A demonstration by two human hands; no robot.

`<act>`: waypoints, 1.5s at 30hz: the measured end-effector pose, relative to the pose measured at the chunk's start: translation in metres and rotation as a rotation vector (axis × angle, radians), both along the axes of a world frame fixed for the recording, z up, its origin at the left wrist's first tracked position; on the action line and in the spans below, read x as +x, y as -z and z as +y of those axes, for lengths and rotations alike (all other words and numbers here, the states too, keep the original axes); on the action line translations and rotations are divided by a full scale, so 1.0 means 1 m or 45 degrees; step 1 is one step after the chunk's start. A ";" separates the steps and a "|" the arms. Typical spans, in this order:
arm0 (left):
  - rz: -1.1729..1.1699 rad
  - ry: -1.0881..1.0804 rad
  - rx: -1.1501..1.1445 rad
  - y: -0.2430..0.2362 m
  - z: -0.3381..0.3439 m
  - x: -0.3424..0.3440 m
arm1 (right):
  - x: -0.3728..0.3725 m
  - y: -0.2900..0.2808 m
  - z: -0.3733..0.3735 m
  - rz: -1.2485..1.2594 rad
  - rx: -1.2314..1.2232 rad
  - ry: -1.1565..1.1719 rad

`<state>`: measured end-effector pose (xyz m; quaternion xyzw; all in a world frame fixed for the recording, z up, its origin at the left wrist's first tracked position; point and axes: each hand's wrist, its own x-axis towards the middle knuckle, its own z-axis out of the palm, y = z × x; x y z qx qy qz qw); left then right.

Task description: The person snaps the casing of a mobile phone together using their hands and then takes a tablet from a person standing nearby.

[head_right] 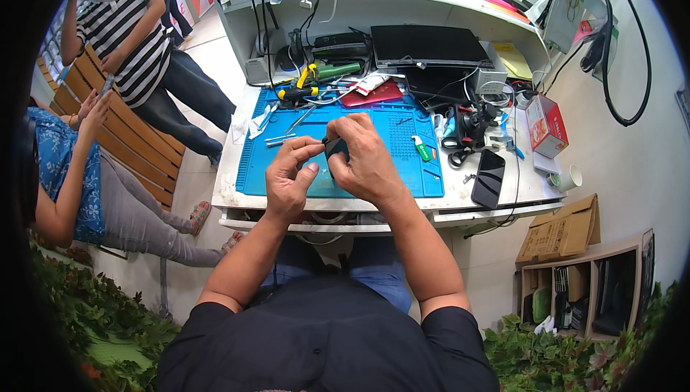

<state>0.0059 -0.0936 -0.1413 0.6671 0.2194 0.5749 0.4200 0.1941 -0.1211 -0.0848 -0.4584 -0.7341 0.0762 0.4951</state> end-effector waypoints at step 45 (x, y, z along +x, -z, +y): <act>0.140 0.003 0.031 0.037 -0.005 -0.003 | -0.010 -0.001 0.014 0.029 -0.002 0.087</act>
